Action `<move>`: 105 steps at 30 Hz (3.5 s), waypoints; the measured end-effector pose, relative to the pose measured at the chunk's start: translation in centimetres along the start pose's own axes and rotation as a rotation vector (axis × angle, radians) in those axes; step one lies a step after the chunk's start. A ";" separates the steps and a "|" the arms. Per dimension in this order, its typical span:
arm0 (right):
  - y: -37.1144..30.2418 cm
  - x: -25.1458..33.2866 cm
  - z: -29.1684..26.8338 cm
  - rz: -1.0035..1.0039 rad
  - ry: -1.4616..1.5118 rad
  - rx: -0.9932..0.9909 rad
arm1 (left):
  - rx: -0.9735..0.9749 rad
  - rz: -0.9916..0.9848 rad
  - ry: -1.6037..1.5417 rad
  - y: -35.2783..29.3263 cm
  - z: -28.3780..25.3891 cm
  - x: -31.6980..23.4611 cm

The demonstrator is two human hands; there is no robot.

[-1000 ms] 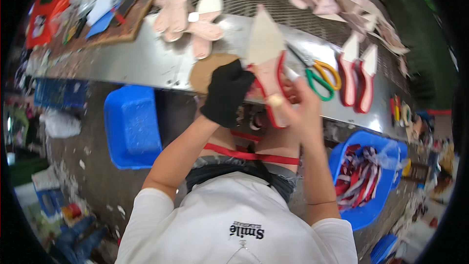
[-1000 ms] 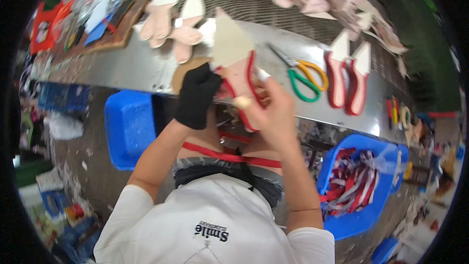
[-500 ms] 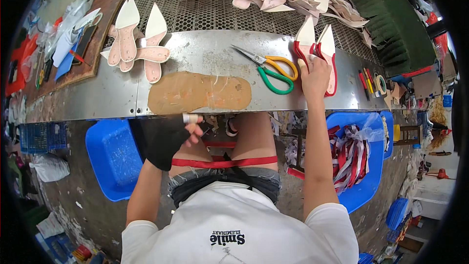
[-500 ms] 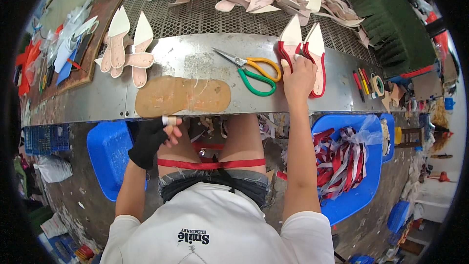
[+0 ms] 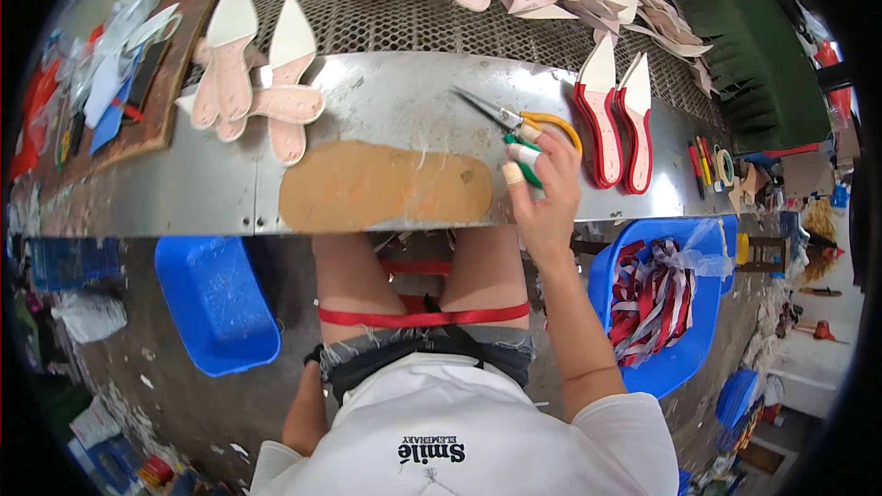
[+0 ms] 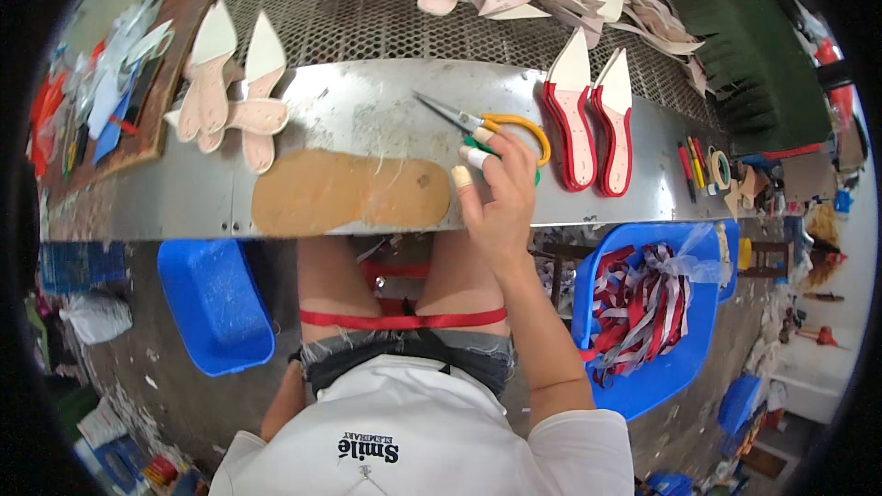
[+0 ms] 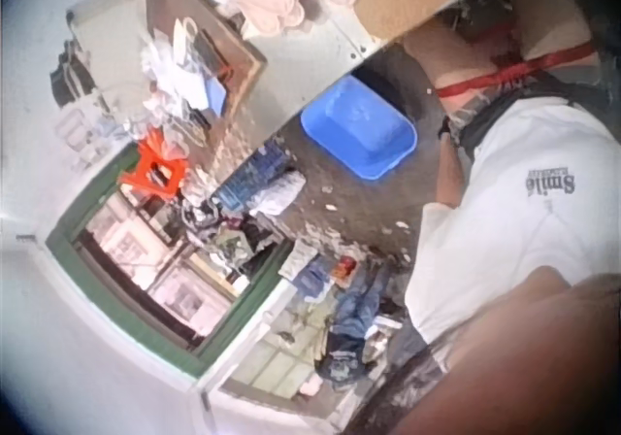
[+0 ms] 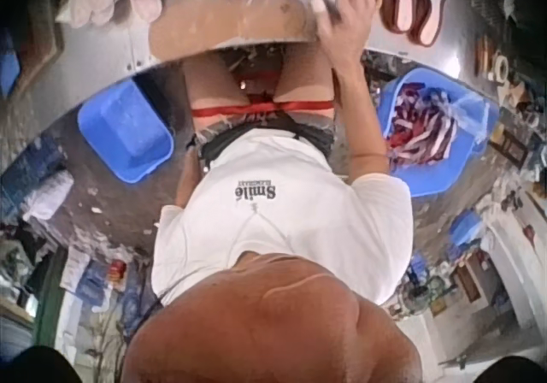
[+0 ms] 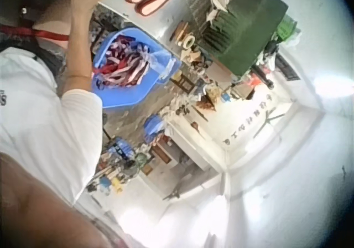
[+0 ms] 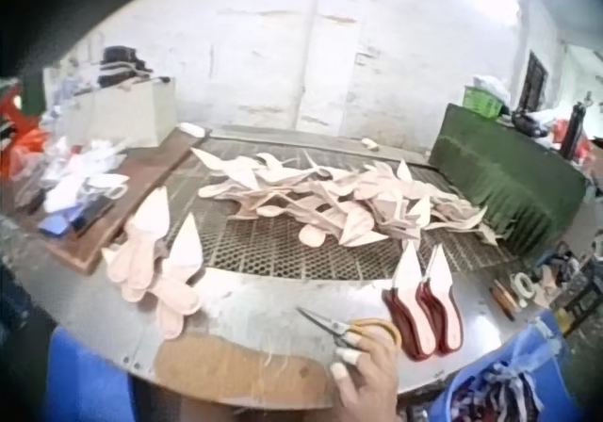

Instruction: The recorder is assembling high-heeled shoe components by applying adhesive tape or lining to the insoles and trimming excess material.

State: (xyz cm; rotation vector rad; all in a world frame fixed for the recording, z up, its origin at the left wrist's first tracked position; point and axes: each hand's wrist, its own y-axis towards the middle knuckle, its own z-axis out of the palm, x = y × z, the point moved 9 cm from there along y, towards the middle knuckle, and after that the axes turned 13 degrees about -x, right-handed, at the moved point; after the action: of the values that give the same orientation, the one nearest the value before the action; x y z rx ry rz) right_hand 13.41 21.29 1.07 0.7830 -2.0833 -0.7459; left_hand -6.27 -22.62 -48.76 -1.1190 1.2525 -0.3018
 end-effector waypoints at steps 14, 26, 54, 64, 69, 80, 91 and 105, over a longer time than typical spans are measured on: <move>3.9 -6.6 6.0 1.145 1.545 -0.119 | -0.159 0.302 0.107 12.3 -0.9 3.7; -21.0 8.0 10.0 0.736 0.554 1.070 | -0.354 0.234 -0.099 -8.9 -17.6 -13.7; -10.0 16.8 1.0 1.159 2.269 0.150 | 0.235 0.765 -0.083 -28.5 10.7 -38.5; -10.1 16.7 1.5 1.180 2.296 0.115 | 0.083 0.806 -0.054 -27.2 10.7 -37.7; -10.0 17.0 1.6 1.141 2.314 0.145 | 0.069 0.837 -0.061 -28.4 10.7 -38.8; -10.3 16.0 2.0 1.212 2.289 0.099 | 0.202 0.908 0.317 -26.8 9.6 -37.3; -10.5 15.1 2.2 1.198 2.212 0.100 | -0.155 1.083 1.209 -20.7 2.8 -28.5; -11.2 18.0 3.7 1.238 2.306 0.209 | 0.091 0.835 0.110 -27.1 8.9 -37.9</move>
State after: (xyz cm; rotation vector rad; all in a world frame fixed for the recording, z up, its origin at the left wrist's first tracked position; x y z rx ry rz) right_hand 4.32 1.86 -0.75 -0.0331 -0.0889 0.8803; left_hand -1.98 -3.72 -5.51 -0.4326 1.6688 0.2145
